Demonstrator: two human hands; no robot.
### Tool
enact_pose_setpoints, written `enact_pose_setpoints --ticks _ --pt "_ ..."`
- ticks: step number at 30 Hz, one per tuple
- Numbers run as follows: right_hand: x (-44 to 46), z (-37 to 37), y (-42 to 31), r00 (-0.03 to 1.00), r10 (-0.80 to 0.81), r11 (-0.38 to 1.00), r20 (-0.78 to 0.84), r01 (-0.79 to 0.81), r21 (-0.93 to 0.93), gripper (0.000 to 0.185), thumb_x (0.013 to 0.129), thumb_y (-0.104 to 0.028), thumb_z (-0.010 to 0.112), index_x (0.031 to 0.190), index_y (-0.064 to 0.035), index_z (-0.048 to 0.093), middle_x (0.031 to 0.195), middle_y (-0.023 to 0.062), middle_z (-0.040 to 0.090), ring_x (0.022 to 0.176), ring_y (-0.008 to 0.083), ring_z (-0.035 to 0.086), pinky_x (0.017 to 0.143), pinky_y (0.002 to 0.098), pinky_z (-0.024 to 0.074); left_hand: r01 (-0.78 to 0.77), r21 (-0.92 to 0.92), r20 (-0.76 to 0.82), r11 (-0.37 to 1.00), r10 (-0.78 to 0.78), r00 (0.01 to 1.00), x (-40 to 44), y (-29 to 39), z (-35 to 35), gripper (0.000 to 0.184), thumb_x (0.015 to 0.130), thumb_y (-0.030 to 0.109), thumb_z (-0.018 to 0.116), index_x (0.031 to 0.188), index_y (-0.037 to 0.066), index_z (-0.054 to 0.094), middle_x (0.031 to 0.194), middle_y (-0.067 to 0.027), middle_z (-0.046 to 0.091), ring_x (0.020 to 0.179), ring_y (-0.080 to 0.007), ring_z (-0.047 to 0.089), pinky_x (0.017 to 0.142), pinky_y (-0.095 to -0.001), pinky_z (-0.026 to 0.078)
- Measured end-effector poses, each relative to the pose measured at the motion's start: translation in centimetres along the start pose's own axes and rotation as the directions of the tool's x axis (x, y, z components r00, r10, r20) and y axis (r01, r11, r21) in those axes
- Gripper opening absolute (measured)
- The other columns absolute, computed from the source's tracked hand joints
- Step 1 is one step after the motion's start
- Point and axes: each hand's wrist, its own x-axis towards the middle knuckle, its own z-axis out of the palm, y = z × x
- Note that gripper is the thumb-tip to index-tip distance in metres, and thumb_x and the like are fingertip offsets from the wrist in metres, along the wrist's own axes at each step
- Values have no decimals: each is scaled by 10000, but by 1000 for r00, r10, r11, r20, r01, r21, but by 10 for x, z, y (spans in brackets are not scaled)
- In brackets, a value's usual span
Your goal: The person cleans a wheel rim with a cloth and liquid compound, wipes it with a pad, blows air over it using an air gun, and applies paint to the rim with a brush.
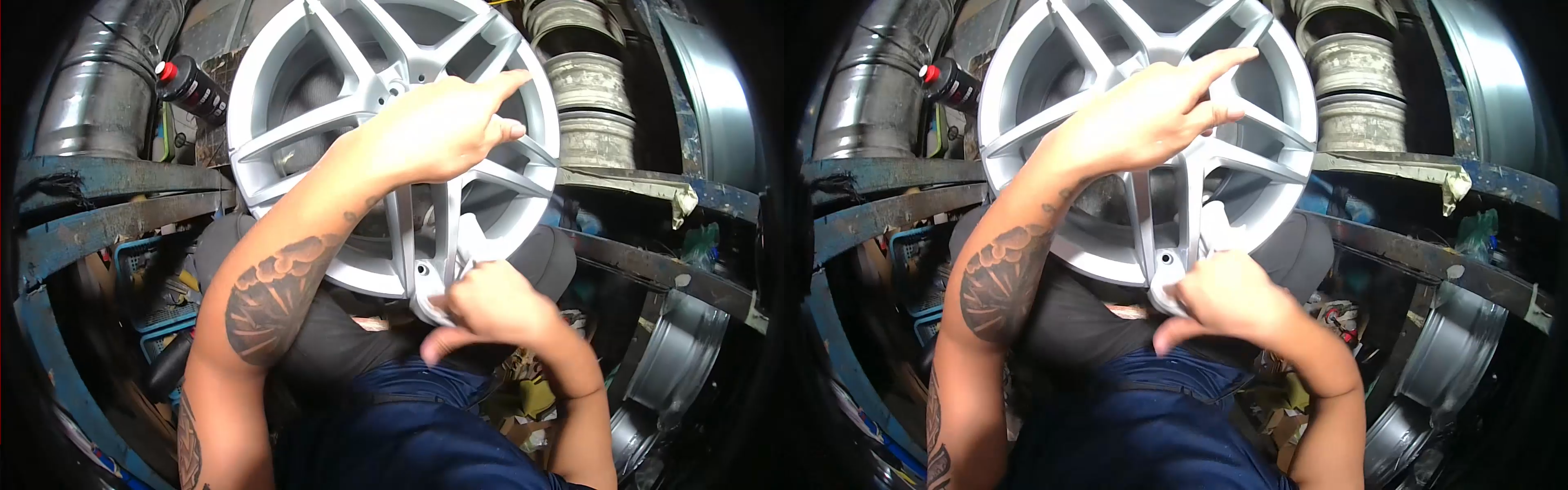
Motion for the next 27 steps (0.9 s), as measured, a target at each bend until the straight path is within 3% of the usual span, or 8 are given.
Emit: enact_pose_setpoints --ticks 2,7,12,16,18,21,24,27 --pt "-31 -23 13 947 -161 976 -278 195 101 756 727 -779 687 816 -28 674 691 75 687 640 270 699 610 398 532 87 -296 30 951 -82 996 -1 4 2 715 1029 517 582 1585 117 374 859 -105 702 734 -202 652 709 -371 537" --pt "-29 -88 84 435 349 494 -830 667 557 590 983 -528 659 1244 0 626 975 87 701 785 195 678 731 355 568 335 -744 360 578 -75 930 5 5 10 1096 890 923 268 1611 97 276 1183 -137 665 943 -174 673 963 -385 477" --pt "38 -88 140 513 306 470 -802 651 596 632 1036 -468 603 1441 9 511 1284 97 632 1160 187 581 1017 337 452 301 -598 269 743 -168 948 15 -12 24 599 940 422 742 1353 12 601 1051 -37 695 950 -107 655 915 -292 506" --pt "36 -75 132 536 216 208 -816 791 575 745 1031 -451 615 1566 13 382 1475 140 555 1421 214 435 1188 347 327 220 -839 73 497 -298 952 13 -9 -4 331 954 201 698 1237 31 670 1117 -50 707 1024 -132 650 927 -301 518" --pt "34 -79 117 520 281 40 -807 833 551 698 1022 -403 651 1529 18 422 1381 139 619 1284 203 562 1118 344 431 67 -952 -22 298 -285 958 10 -8 -23 292 980 141 643 1243 15 634 1144 -74 699 1046 -153 672 972 -348 541" --pt "34 -79 130 763 133 207 -633 603 770 485 1034 -384 638 1302 19 606 1143 95 710 884 151 688 862 322 583 -92 -992 -116 91 -308 944 11 -29 -53 207 997 84 573 1169 -8 642 1135 -117 715 1058 -205 698 983 -397 569" --pt "41 -77 138 754 -6 16 -657 657 754 471 1064 -394 579 1250 34 647 1096 104 720 893 155 686 855 326 577 -90 -996 -83 -25 -214 973 8 -57 -81 242 995 67 520 1152 -30 677 1060 -144 741 1007 -259 720 962 -390 579" --pt "41 -77 131 740 110 19 -664 666 745 498 1085 -423 524 1234 33 658 1070 85 725 902 136 680 854 307 562 -174 -945 -275 277 -382 882 11 -51 -78 313 1026 100 492 1271 -36 633 1200 -145 708 1066 -252 704 959 -384 582"
